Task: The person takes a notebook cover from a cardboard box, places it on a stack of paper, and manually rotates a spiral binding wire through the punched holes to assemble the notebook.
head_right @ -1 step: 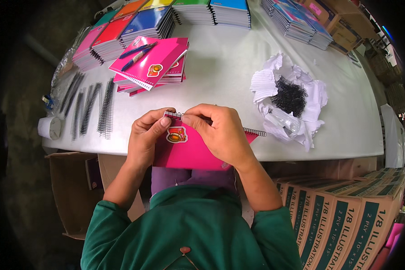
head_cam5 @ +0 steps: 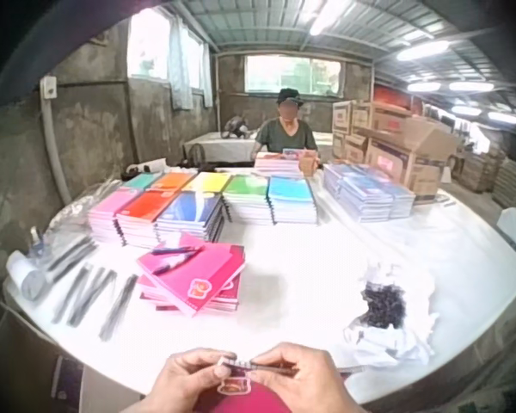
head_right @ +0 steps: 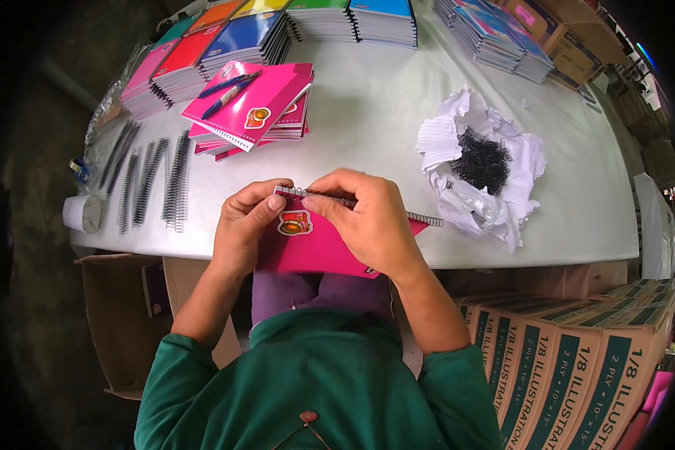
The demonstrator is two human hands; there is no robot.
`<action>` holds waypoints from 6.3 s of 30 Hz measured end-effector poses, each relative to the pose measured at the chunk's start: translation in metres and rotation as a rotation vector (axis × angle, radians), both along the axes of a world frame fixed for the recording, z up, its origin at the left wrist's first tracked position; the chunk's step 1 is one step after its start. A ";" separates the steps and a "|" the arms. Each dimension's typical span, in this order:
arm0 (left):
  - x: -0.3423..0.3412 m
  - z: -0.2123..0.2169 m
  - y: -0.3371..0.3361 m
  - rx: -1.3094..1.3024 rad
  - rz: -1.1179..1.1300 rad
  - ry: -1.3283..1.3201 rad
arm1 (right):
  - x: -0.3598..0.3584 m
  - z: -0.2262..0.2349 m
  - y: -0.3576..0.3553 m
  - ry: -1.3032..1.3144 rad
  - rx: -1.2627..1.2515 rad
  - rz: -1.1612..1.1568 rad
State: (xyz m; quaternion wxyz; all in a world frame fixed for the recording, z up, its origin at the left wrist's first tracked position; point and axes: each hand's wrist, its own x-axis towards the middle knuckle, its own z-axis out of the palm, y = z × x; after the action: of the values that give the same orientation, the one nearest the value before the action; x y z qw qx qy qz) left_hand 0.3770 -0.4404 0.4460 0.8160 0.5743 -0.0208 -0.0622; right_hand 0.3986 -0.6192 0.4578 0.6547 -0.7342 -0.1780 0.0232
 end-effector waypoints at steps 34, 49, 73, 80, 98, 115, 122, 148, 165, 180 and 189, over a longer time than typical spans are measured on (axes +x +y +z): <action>0.087 -0.087 -0.040 1.147 -0.001 -0.697 | 0.095 -0.095 -0.156 0.370 -1.114 -0.940; 0.114 -0.097 -0.077 1.497 -0.320 -0.859 | 0.010 -0.078 -0.169 0.181 -1.105 -0.699; 0.026 0.071 0.032 1.445 0.240 -1.176 | 0.033 0.010 0.049 -0.536 -0.099 -0.024; 0.032 0.016 0.063 1.250 0.717 -0.883 | 0.049 -0.006 0.036 -0.550 0.192 -0.149; 0.016 -0.076 0.105 1.032 0.231 -0.338 | 0.012 -0.075 -0.016 0.016 0.237 0.195; 0.153 -0.068 0.055 1.696 0.674 -0.814 | 0.000 -0.074 -0.025 -0.060 0.243 0.176; 0.156 -0.081 0.052 1.562 0.774 -0.775 | 0.003 -0.073 -0.022 -0.064 0.241 0.147; 0.067 -0.097 0.082 1.684 0.067 -0.691 | -0.001 -0.080 -0.045 -0.093 0.262 -0.027; 0.164 -0.014 0.188 1.556 0.795 0.016 | -0.001 -0.058 -0.027 -0.098 0.241 0.130; 0.089 -0.019 0.235 1.708 0.760 0.037 | 0.011 -0.073 -0.003 -0.160 0.271 0.198; 0.023 0.008 0.123 0.755 0.065 -0.275 | 0.019 -0.078 -0.008 -0.148 0.198 0.093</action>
State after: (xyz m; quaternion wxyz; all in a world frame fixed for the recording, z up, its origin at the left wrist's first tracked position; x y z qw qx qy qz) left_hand 0.3997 -0.3171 0.4541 0.5388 0.8371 -0.0873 0.0380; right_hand 0.4172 -0.6274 0.3794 0.7074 -0.6566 -0.2609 -0.0183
